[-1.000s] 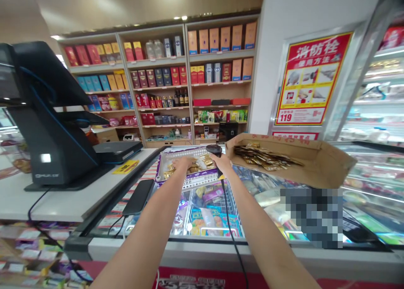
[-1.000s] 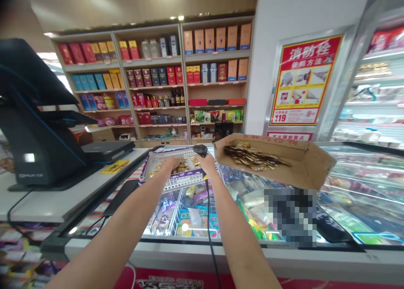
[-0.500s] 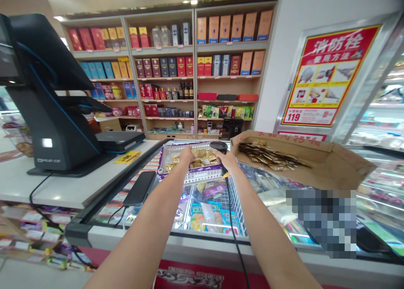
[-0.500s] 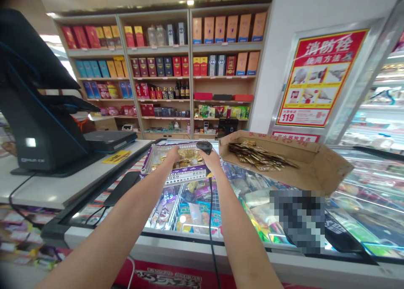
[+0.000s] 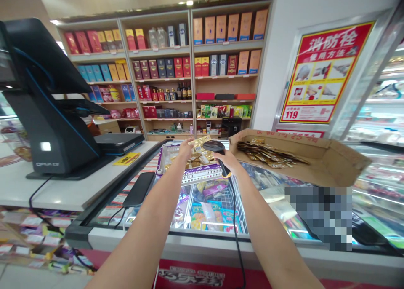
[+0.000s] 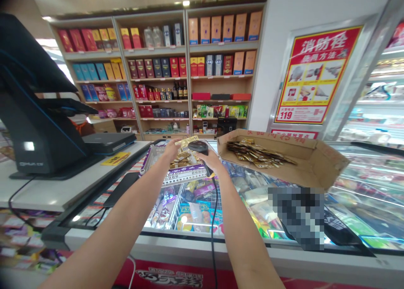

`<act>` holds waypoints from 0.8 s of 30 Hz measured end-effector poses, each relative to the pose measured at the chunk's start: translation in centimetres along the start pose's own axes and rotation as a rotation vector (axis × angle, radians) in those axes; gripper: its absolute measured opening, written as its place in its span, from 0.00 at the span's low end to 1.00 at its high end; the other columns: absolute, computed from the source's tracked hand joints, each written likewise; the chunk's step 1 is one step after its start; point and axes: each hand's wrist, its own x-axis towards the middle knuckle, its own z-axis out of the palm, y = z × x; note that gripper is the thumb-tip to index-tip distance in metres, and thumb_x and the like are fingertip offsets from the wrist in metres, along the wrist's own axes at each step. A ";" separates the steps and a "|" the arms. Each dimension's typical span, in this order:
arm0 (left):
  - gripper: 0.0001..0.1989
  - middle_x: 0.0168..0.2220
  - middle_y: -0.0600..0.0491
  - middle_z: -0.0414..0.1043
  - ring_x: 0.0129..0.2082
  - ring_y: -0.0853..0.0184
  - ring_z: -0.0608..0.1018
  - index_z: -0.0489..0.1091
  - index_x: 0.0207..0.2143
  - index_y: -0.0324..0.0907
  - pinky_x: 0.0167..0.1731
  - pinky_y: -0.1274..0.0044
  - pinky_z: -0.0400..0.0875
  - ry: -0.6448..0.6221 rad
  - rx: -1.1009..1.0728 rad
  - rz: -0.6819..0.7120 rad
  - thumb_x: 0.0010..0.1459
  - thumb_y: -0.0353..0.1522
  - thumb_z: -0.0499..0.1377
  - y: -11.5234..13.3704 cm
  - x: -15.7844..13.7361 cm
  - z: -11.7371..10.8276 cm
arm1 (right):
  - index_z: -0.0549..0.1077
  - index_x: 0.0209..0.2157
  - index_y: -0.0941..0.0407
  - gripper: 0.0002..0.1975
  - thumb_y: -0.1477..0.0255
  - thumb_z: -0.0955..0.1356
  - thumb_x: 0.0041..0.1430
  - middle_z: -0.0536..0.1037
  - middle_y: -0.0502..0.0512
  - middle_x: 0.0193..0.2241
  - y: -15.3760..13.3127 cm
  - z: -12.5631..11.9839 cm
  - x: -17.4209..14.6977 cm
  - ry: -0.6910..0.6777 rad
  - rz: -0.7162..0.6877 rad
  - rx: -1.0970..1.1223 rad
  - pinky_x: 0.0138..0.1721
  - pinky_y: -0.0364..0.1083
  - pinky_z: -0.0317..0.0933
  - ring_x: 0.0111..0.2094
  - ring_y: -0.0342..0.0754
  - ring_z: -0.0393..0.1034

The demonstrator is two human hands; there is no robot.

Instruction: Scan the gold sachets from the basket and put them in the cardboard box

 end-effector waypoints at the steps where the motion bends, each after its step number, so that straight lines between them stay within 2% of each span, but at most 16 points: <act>1: 0.16 0.25 0.54 0.70 0.23 0.69 0.70 0.72 0.40 0.37 0.25 0.78 0.67 -0.006 -0.040 0.002 0.45 0.24 0.62 0.1 0.1 0.1 | 0.69 0.25 0.56 0.14 0.60 0.70 0.46 0.69 0.47 0.17 -0.2 0.0 -0.1 -0.016 -0.001 -0.023 0.26 0.43 0.54 0.21 0.42 0.60; 4: 0.16 0.27 0.53 0.71 0.25 0.69 0.72 0.70 0.40 0.37 0.25 0.78 0.68 -0.017 -0.110 0.015 0.44 0.24 0.62 0.0 0.4 0.2 | 0.69 0.26 0.56 0.14 0.61 0.71 0.46 0.70 0.47 0.17 -0.5 0.1 -0.2 -0.035 0.003 -0.092 0.25 0.43 0.53 0.21 0.43 0.60; 9: 0.19 0.29 0.53 0.73 0.29 0.69 0.74 0.70 0.40 0.37 0.30 0.78 0.70 -0.073 -0.237 0.035 0.42 0.25 0.65 -0.6 1.2 0.0 | 0.70 0.30 0.57 0.15 0.60 0.71 0.47 0.69 0.47 0.18 -0.2 0.2 0.1 -0.063 -0.016 -0.086 0.24 0.42 0.53 0.20 0.42 0.60; 17: 0.19 0.31 0.53 0.74 0.32 0.68 0.76 0.70 0.41 0.38 0.38 0.74 0.71 -0.103 -0.295 0.051 0.43 0.23 0.64 -0.8 1.7 0.0 | 0.70 0.29 0.56 0.12 0.63 0.70 0.48 0.69 0.47 0.18 0.2 0.2 0.3 -0.047 0.012 -0.116 0.24 0.42 0.54 0.20 0.43 0.60; 24: 0.19 0.34 0.51 0.75 0.32 0.67 0.77 0.70 0.41 0.38 0.40 0.71 0.71 -0.156 -0.320 0.042 0.43 0.23 0.63 -1.1 2.1 -0.2 | 0.69 0.28 0.56 0.12 0.63 0.70 0.47 0.70 0.47 0.17 0.1 0.1 0.3 -0.052 0.031 -0.098 0.24 0.42 0.53 0.20 0.43 0.61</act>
